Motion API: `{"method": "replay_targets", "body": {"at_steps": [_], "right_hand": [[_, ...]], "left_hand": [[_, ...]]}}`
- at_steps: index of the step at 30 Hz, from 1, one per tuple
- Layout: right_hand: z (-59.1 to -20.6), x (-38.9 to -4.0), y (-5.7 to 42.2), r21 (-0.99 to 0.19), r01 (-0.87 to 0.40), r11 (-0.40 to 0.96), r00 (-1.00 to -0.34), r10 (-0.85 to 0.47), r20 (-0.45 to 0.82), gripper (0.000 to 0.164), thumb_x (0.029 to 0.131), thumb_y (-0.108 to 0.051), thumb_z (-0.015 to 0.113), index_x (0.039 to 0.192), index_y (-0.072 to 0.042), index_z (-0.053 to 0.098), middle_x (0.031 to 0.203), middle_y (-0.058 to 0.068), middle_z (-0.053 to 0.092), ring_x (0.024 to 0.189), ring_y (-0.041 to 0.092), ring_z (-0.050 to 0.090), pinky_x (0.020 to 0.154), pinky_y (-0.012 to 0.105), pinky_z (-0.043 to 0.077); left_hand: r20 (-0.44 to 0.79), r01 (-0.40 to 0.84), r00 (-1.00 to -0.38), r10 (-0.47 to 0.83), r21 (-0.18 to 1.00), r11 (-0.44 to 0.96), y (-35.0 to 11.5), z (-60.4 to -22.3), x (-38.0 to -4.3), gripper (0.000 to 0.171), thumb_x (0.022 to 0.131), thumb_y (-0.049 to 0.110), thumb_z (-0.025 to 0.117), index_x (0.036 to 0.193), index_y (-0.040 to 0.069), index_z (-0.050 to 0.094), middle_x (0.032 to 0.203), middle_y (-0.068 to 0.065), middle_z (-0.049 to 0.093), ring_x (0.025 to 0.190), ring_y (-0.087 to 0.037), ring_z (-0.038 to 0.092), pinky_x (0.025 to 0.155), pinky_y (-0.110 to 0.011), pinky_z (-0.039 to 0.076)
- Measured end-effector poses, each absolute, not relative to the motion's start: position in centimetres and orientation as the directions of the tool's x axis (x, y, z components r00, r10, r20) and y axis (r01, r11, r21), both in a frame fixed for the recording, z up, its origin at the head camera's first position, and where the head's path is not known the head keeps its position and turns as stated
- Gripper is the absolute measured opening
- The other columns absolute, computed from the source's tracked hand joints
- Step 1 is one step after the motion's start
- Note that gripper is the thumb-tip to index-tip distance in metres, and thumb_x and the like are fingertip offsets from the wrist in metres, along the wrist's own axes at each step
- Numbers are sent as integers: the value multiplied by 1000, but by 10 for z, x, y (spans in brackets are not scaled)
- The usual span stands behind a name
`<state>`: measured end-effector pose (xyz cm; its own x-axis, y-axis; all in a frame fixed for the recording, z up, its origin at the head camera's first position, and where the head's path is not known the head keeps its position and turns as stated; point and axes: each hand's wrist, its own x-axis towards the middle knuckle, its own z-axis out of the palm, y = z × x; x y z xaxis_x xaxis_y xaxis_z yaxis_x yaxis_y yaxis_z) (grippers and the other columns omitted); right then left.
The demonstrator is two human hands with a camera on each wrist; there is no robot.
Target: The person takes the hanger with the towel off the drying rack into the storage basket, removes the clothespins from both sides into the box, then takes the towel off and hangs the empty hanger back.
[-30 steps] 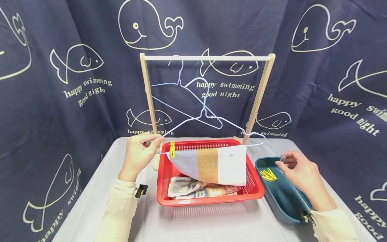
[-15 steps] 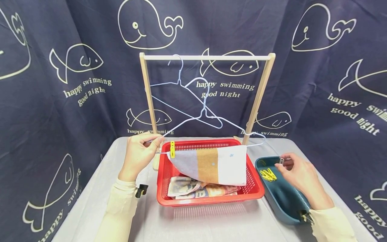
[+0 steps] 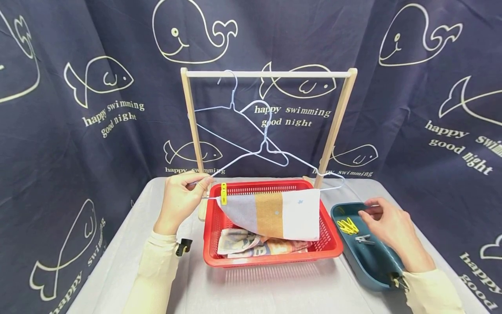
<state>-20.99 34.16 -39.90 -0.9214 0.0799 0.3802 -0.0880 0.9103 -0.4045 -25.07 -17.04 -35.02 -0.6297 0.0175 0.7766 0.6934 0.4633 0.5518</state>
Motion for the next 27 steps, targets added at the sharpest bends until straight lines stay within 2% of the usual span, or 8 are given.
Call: {"method": "replay_targets", "body": {"at_steps": [9, 14, 15, 17, 19, 21, 23, 27], "right_hand": [[-392, -205, 341, -411, -83, 908, -923, 85, 375, 37, 94, -29, 73, 121, -5, 66, 97, 16, 77, 91, 37, 73, 77, 50, 48], [-379, -200, 341, -406, -90, 909, -900, 100, 425, 33, 95, -28, 71, 120, -6, 68, 100, 17, 77, 92, 37, 74, 75, 43, 46], [-375, -199, 340, -407, -88, 909, -893, 109, 436, 32, 95, -28, 71, 120, -8, 69, 100, 16, 77, 91, 32, 75, 75, 40, 46], [-368, -197, 340, -413, -91, 906, -878, 123, 462, 30, 95, -29, 70, 119, -10, 70, 101, 13, 78, 83, 10, 74, 73, 34, 44], [-360, -194, 338, -421, -102, 901, -865, 129, 485, 28, 95, -31, 70, 118, -13, 71, 101, 11, 78, 77, -12, 64, 72, 30, 42], [-353, -192, 334, -435, -114, 893, -858, 132, 496, 27, 96, -33, 70, 117, -16, 72, 101, 9, 79, 74, -28, 49, 72, 27, 41], [-346, -190, 329, -446, -132, 885, -851, 129, 508, 26, 96, -34, 70, 117, -17, 73, 101, 9, 78, 74, -32, 44, 73, 25, 41], [-332, -186, 315, -462, -159, 872, -837, 129, 532, 25, 96, -35, 71, 116, -20, 74, 103, 7, 78, 75, -30, 47, 75, 18, 40]], "left_hand": [[774, 696, -633, 23, 556, 455, -171, -349, -251, 8, 88, 7, 81, 91, 13, 84, 75, 4, 73, 64, -8, 57, 57, -16, 45], [774, 697, -633, 35, 549, 461, -171, -349, -251, 5, 90, 9, 79, 91, 11, 84, 73, 3, 71, 65, -8, 58, 57, -18, 46], [772, 696, -634, 36, 550, 461, -171, -349, -251, 5, 90, 9, 79, 91, 11, 84, 74, 3, 72, 65, -8, 59, 57, -17, 46], [770, 695, -637, 36, 553, 460, -171, -349, -251, 5, 90, 9, 80, 91, 11, 84, 77, 3, 73, 67, -7, 61, 59, -17, 48], [769, 693, -638, 34, 555, 460, -171, -349, -251, 6, 89, 8, 80, 91, 12, 84, 79, 3, 75, 69, -7, 62, 60, -16, 49], [769, 693, -639, 31, 557, 458, -171, -349, -251, 6, 89, 9, 80, 92, 12, 84, 80, 2, 75, 69, -7, 63, 61, -16, 50], [770, 693, -637, 28, 557, 459, -171, -349, -251, 5, 89, 9, 80, 92, 11, 84, 80, 1, 75, 70, -7, 62, 61, -16, 50], [770, 692, -637, 27, 557, 458, -172, -349, -251, 5, 89, 9, 81, 93, 11, 84, 82, 1, 76, 71, -7, 63, 63, -16, 52]]}}
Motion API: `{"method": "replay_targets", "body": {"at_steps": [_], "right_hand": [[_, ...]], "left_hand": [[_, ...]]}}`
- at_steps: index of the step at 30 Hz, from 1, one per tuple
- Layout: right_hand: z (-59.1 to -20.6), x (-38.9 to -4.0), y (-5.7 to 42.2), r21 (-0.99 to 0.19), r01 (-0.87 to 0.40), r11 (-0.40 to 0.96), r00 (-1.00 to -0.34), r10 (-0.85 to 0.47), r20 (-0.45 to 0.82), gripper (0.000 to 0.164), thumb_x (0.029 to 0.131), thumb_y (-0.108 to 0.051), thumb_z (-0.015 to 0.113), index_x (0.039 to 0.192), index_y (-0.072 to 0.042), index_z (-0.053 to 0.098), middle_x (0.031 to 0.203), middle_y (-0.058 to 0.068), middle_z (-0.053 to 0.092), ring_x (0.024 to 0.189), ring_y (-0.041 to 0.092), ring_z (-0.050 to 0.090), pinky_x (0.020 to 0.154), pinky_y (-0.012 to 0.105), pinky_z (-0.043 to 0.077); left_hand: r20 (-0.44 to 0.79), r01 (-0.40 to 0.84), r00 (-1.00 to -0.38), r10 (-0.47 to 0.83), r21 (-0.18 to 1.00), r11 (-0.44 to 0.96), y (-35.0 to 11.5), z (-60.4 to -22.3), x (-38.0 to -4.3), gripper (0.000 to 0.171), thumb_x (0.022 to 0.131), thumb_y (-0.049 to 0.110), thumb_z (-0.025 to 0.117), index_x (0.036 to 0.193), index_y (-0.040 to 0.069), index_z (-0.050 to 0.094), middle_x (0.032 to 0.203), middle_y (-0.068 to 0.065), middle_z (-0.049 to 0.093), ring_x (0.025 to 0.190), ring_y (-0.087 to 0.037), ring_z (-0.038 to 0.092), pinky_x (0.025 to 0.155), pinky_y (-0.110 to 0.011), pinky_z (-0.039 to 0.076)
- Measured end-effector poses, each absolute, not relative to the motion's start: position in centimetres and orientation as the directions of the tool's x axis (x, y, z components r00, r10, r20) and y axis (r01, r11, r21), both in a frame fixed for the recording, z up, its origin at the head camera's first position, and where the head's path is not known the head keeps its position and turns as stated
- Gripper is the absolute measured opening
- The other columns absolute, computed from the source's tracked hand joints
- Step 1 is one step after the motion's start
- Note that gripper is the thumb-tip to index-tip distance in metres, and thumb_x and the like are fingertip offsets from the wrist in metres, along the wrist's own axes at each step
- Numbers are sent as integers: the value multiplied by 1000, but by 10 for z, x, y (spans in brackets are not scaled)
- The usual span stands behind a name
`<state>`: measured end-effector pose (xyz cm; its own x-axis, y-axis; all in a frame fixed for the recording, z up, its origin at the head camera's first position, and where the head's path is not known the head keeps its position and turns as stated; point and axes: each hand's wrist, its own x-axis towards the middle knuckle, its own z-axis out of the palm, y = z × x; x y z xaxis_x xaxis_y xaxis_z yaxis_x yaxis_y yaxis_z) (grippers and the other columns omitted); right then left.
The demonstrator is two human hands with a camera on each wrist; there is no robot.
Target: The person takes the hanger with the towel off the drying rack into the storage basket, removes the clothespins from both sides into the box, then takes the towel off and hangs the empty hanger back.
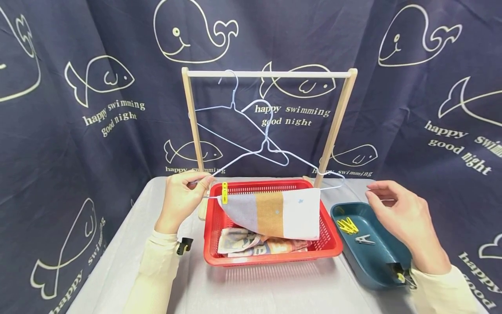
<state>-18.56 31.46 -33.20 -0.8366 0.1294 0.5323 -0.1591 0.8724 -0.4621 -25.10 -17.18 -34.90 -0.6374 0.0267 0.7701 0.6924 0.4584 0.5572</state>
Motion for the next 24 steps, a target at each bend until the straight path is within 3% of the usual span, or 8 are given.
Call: {"method": "replay_targets", "body": {"at_steps": [6, 15, 24], "right_hand": [[-315, -182, 290, -501, -222, 837, -819, 119, 562, 23, 96, -35, 72, 116, -24, 75, 105, 3, 77, 79, -26, 54, 77, 2, 39], [-294, -179, 243, -523, -344, 780, -804, 43, 593, 19, 97, -28, 73, 115, -24, 76, 106, -1, 77, 87, -18, 59, 78, 5, 44], [-298, -191, 206, -538, -475, 696, -792, -71, 607, 16, 96, -17, 74, 111, -17, 77, 103, -2, 77, 86, -5, 68, 78, 6, 49]], "left_hand": [[775, 696, -631, 31, 549, 462, -171, -349, -251, 5, 89, 8, 80, 93, 10, 83, 80, 2, 75, 69, -6, 63, 62, -16, 51], [771, 693, -636, 27, 555, 460, -172, -348, -250, 6, 89, 9, 80, 93, 13, 84, 80, 2, 75, 68, -6, 61, 61, -16, 50], [773, 687, -634, 27, 546, 479, -172, -348, -250, 5, 89, 10, 81, 92, 13, 84, 81, 3, 75, 69, -7, 61, 61, -16, 49]]}}
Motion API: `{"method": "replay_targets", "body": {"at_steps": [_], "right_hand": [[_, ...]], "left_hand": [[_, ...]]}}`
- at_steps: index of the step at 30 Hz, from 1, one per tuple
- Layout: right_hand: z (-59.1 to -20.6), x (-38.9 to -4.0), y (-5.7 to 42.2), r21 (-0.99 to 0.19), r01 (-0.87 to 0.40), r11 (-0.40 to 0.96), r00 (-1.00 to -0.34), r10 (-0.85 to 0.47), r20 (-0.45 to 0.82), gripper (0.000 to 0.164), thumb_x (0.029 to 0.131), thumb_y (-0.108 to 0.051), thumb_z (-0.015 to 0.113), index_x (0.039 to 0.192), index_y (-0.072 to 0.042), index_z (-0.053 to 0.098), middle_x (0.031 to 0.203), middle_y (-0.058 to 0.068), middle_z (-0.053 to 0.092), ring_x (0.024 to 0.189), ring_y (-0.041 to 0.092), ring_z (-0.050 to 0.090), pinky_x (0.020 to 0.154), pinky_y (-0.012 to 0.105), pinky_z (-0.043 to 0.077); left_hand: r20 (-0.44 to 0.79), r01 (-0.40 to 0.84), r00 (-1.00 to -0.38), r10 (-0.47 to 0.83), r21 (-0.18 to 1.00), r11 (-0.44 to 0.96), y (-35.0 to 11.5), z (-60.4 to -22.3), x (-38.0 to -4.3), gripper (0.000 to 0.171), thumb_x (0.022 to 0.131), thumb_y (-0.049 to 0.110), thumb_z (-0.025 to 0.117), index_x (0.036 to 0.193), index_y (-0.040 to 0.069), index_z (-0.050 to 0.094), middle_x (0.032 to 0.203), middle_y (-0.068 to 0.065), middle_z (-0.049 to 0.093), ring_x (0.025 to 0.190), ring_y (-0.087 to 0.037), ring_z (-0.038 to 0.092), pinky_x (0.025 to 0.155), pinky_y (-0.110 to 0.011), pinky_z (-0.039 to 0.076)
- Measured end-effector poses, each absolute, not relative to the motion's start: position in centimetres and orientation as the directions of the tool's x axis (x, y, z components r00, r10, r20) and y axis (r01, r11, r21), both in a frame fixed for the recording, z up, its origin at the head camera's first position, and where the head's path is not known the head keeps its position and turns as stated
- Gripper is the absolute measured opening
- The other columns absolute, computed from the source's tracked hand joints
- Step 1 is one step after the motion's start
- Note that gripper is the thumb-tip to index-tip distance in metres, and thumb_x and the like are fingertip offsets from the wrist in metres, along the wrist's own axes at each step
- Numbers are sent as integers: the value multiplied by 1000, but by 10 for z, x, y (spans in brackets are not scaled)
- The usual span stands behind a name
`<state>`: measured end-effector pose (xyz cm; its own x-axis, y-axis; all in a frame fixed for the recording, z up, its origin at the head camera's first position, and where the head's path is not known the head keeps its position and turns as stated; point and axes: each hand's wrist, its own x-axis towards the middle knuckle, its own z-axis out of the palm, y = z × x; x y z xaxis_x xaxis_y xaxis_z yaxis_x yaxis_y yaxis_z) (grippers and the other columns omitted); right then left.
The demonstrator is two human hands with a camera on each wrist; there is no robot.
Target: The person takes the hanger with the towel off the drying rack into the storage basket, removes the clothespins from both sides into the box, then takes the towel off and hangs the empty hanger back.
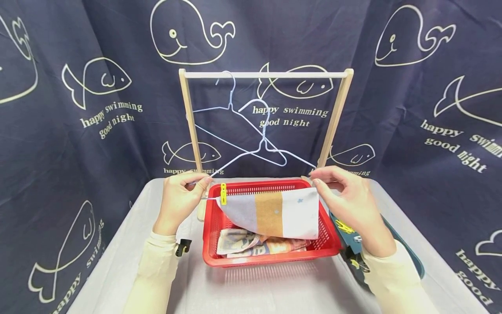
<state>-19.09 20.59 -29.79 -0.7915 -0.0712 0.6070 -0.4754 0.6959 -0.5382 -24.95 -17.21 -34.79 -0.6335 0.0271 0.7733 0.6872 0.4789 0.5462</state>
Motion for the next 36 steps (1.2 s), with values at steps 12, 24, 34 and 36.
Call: {"method": "replay_targets", "body": {"at_steps": [12, 24, 34, 36], "right_hand": [[-314, -218, 153, -589, -564, 578, -786, -157, 599, 13, 94, -12, 73, 106, -16, 78, 97, -6, 78, 81, 7, 73, 76, 19, 56], [-325, -242, 116, -477, -693, 541, -707, -383, 594, 29, 91, -11, 75, 120, -9, 73, 102, -1, 77, 86, 9, 73, 81, 32, 59], [-320, -245, 80, -484, -673, 559, -739, -484, 468, 37, 91, -21, 78, 126, -12, 72, 112, 0, 75, 98, 17, 72, 89, 34, 58], [-319, -246, 72, -493, -672, 553, -740, -504, 445, 39, 91, -23, 79, 127, -11, 71, 113, 0, 75, 100, 17, 72, 90, 35, 58]], "left_hand": [[788, 693, -616, 27, 524, 495, -170, -348, -250, 6, 89, 10, 81, 91, 15, 84, 79, 4, 74, 67, -8, 58, 58, -16, 45], [796, 703, -605, 31, 515, 491, -167, -350, -252, 6, 89, 9, 81, 91, 13, 84, 78, 3, 73, 67, -6, 58, 59, -15, 45], [793, 694, -609, 35, 510, 508, -167, -350, -252, 5, 89, 10, 80, 91, 13, 84, 78, 5, 72, 67, -8, 58, 58, -16, 45], [790, 692, -612, 34, 513, 508, -168, -349, -251, 6, 89, 9, 79, 91, 12, 84, 78, 4, 72, 68, -8, 58, 59, -16, 45]]}}
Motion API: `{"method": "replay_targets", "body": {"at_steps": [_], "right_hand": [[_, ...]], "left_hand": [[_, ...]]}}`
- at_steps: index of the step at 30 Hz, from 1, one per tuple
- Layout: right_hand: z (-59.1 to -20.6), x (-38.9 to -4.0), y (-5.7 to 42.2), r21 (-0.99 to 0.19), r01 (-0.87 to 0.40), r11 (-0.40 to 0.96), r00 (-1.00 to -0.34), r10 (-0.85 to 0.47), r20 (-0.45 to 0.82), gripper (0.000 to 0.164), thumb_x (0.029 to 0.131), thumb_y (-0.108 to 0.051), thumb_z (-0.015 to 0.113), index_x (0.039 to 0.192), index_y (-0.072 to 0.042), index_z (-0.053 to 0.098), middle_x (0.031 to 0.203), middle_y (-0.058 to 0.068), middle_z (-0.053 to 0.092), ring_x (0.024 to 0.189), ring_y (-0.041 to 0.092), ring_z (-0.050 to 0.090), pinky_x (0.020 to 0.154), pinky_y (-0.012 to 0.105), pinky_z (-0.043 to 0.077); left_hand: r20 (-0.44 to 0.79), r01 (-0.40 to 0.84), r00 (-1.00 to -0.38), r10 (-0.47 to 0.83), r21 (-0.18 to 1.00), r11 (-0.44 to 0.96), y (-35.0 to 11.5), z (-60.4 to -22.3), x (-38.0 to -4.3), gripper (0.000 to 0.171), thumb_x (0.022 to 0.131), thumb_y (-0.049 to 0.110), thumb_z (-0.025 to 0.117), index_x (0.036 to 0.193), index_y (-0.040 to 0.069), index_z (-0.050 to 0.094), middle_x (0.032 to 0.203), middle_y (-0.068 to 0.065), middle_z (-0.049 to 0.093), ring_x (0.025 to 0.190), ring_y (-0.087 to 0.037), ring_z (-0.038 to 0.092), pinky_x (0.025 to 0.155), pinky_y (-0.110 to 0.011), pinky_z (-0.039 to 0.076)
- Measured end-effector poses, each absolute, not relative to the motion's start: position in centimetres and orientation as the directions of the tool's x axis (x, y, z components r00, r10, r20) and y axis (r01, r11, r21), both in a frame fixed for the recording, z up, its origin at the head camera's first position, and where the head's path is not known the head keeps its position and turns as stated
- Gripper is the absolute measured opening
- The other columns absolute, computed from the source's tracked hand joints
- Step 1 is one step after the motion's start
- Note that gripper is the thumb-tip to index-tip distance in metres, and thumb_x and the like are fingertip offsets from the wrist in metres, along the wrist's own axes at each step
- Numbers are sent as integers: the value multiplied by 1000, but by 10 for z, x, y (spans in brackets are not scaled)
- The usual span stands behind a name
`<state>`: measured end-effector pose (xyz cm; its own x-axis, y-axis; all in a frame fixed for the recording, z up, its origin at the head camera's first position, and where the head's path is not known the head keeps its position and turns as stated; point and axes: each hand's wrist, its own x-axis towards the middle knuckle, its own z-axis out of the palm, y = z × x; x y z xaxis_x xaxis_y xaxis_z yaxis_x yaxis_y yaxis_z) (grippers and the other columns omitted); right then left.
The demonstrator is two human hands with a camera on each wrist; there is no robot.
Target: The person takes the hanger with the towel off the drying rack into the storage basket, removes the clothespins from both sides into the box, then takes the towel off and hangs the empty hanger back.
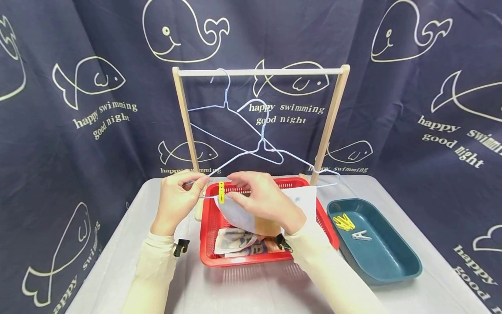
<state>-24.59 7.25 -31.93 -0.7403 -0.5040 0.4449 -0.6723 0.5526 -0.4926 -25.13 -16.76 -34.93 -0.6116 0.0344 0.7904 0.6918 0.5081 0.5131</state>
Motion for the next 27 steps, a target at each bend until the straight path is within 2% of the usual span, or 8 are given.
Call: {"method": "replay_targets", "body": {"at_steps": [8, 16, 27], "right_hand": [[-320, -251, 52, -481, -673, 561, -739, -518, 430, 37, 93, -26, 78, 127, -11, 71, 105, 1, 77, 97, 12, 73, 87, 30, 58], [-323, -253, 49, -461, -678, 573, -735, -496, 463, 28, 92, -24, 79, 118, -14, 75, 93, -7, 75, 82, 3, 69, 79, 23, 56], [-326, -254, 47, -506, -678, 533, -734, -465, 495, 23, 91, -22, 81, 111, -14, 75, 91, -8, 76, 78, 0, 69, 77, 24, 58]], "left_hand": [[796, 695, -605, 32, 507, 509, -170, -349, -251, 6, 90, 9, 79, 90, 13, 83, 77, 4, 72, 65, -8, 57, 57, -16, 45], [784, 691, -620, 34, 525, 497, -170, -348, -253, 5, 90, 10, 78, 89, 13, 82, 78, 3, 73, 64, -9, 57, 56, -18, 44], [780, 686, -626, 21, 537, 491, -171, -349, -254, 5, 88, 8, 79, 90, 11, 83, 79, 1, 74, 64, -11, 57, 56, -17, 44]]}}
